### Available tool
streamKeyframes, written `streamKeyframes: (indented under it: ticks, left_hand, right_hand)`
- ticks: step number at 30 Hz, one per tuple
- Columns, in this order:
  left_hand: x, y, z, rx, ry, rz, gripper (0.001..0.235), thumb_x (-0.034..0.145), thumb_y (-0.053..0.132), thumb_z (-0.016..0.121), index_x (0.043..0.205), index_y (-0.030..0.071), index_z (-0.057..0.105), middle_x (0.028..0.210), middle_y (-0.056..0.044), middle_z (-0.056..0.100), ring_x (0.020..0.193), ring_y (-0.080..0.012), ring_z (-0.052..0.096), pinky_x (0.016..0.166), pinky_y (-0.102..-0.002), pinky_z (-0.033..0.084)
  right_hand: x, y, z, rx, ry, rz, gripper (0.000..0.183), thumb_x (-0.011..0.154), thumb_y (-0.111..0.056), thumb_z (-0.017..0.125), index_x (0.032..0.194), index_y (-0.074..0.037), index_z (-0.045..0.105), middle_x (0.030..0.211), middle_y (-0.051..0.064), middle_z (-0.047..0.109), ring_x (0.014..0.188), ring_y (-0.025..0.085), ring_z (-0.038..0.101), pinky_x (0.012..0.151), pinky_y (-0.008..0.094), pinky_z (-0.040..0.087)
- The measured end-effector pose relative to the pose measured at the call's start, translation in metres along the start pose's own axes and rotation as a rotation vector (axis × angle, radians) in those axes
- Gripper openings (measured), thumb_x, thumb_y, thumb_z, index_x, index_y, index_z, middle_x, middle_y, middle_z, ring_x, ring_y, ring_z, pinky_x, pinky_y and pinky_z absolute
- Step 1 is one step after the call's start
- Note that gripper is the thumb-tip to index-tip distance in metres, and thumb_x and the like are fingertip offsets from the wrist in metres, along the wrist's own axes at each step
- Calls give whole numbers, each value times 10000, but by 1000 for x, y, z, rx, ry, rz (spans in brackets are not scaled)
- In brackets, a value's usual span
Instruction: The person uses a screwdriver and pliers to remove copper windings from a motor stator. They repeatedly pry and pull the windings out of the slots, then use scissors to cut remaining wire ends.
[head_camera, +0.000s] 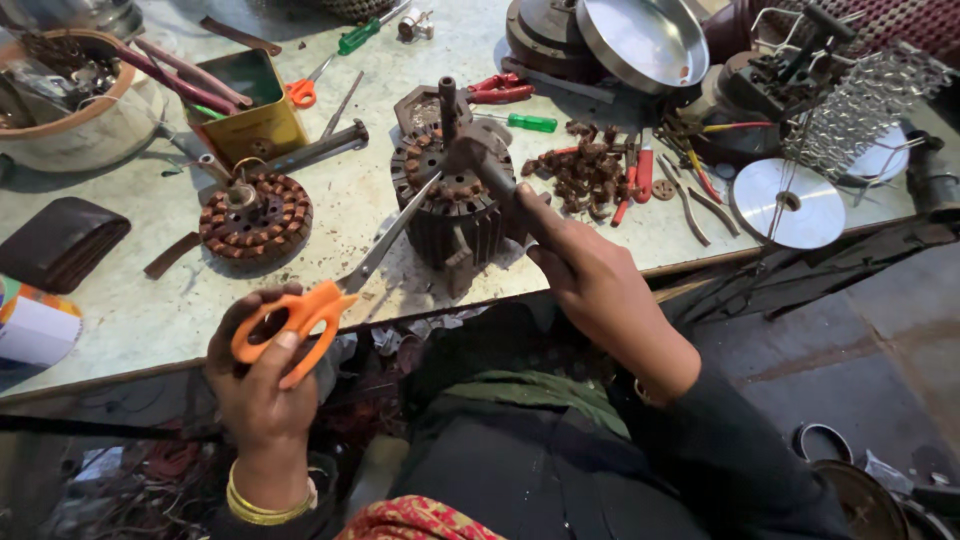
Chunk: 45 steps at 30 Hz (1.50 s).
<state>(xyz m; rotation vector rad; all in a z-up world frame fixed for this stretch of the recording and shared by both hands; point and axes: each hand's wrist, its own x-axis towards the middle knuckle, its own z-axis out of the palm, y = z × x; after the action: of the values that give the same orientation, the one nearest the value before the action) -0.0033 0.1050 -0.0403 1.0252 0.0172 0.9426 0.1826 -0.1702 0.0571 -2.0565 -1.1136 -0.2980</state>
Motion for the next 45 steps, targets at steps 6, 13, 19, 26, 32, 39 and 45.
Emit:
streamKeyframes:
  ticks: [6,13,19,26,32,39,45]
  left_hand:
    - [-3,5,3,208,-148,125,354,948,-132,601,1270,3,657,1299,-190,660,1288,-297,654,1166,-470,524]
    - [-10,18,10,559,-214,173,270,851,-118,695,1099,-11,700,1225,-171,712,1239,-299,697,1112,-425,563]
    - [-7,25,17,564,-171,121,314,870,-119,666,1169,-25,692,1262,-174,708,1243,-294,689,1144,-421,546]
    - [8,7,13,-26,104,-74,333,945,-72,574,1257,-9,672,1286,-141,687,1218,-281,667,1105,-424,547]
    - [29,-39,-42,-623,227,-316,430,954,10,532,1371,18,636,1353,-127,669,1294,-311,623,1099,-438,539]
    - [14,-87,-56,-678,321,-393,404,935,68,557,1324,11,651,1315,-161,671,1264,-327,644,1060,-447,557]
    - [-3,-103,-35,-593,410,-379,443,880,60,545,1311,70,647,1331,-113,685,1241,-298,668,1041,-432,572]
  right_hand:
    - [9,-24,0,100,58,-23,669,962,21,629,1572,-180,441,1065,179,651,927,326,669,860,359,550]
    - [20,-19,-14,-5,-101,94,691,948,-32,630,1573,-239,420,990,169,667,871,355,667,799,420,539]
    - [19,-7,12,-85,-276,212,798,905,-50,604,1604,-323,332,949,177,670,846,360,676,782,444,529]
    - [7,26,34,61,-123,244,707,970,-166,637,1593,-310,337,1170,233,706,1061,420,682,876,445,533]
    - [-3,50,52,70,-66,232,703,976,-177,638,1600,-275,331,1180,247,703,1086,440,669,885,459,528]
    - [-4,54,60,100,-35,204,734,981,-167,637,1617,-274,287,1155,266,706,1042,458,675,853,472,529]
    - [-7,53,61,91,-54,282,735,975,-156,629,1616,-296,297,1088,263,716,958,446,704,824,468,542]
